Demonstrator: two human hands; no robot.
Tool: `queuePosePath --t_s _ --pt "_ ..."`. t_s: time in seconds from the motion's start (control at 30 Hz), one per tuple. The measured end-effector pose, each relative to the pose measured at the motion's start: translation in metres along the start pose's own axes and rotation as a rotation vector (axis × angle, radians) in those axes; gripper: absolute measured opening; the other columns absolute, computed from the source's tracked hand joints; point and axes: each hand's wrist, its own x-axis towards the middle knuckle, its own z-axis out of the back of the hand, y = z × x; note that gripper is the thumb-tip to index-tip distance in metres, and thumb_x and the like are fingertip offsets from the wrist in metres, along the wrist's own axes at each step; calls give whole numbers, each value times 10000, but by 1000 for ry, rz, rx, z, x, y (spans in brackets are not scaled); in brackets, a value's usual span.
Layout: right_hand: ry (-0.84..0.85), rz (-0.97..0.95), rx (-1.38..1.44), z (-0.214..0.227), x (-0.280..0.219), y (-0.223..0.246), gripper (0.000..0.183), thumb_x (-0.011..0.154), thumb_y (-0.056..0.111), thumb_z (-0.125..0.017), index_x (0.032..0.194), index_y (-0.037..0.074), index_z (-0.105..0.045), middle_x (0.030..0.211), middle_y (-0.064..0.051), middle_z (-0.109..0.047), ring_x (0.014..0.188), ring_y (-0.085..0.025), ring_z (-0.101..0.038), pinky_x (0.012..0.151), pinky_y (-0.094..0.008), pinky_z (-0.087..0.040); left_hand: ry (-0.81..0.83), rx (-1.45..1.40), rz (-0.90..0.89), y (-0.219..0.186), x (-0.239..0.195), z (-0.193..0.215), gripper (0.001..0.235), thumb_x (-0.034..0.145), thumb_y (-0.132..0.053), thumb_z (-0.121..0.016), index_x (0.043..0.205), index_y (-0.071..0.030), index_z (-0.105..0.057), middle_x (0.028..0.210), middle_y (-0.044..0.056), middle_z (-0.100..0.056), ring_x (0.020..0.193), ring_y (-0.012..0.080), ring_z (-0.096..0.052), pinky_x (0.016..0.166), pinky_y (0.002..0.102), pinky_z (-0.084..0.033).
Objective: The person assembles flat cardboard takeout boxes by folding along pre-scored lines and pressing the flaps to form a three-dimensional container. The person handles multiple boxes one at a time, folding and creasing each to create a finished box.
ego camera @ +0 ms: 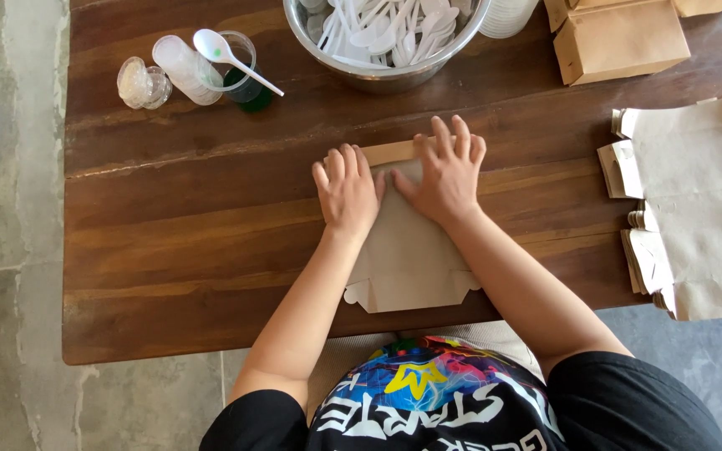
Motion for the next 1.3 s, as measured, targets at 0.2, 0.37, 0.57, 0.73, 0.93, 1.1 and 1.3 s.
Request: queuePosePath --t_s 0.2,0.37,0.57,0.73,0.93,1.1,1.3 --pt "208 -86 162 -21 5 -61 431 753 289 -769 1175 232 -703 976 41 -647 1001 -243 -591 848 -418 -408 48 -330 47 44 10 -16 454 866 -369 -765 1235 -149 -618 1131 69 -618 1039 316 -620 865 518 -475" --pt "211 -310 420 -30 26 -79 203 831 202 -815 1022 217 -747 843 11 -711 873 -269 -682 759 -391 -519 16 -512 212 66 31 -39 175 941 -362 -693 1004 -207 -643 877 -12 -651 875 273 -646 754 455 -494" --pt "378 -427 589 -6 57 -76 171 908 139 -684 1072 92 -685 769 -31 -594 736 -206 -533 637 -354 -425 105 -723 339 62 49 -29 165 984 -172 -640 1141 -151 -594 805 7 -622 784 294 -607 766 451 -461" --pt "498 -440 520 31 63 -81 483 915 233 -764 1329 69 -579 963 -75 -686 886 -233 -642 773 -394 -512 70 -718 336 52 29 0 549 958 -216 -697 1431 -74 -456 1073 44 -657 1019 329 -605 936 533 -456" --pt "544 -379 395 116 -14 -89 555 861 352 -810 1293 45 -647 899 -133 -738 931 -407 -696 830 -544 -529 -18 -562 133 37 -46 77 662 876 -266 -766 1452 -88 -491 1341 174 -515 1191 406 -550 893 538 -486" --pt "586 -409 325 172 -67 -63 564 789 325 -822 1249 25 -689 906 -149 -742 925 -385 -688 862 -524 -540 -23 -555 46 18 -102 103 443 900 -331 -710 1284 -119 -650 1340 135 -554 1151 352 -574 858 455 -476" --pt "649 -650 340 170 -101 -19 671 776 434 -821 1345 144 -614 836 -34 -703 754 -217 -741 725 -422 -581 -34 -506 51 13 -127 104 456 883 -354 -719 1266 -114 -661 1327 142 -550 1154 354 -570 911 474 -477"
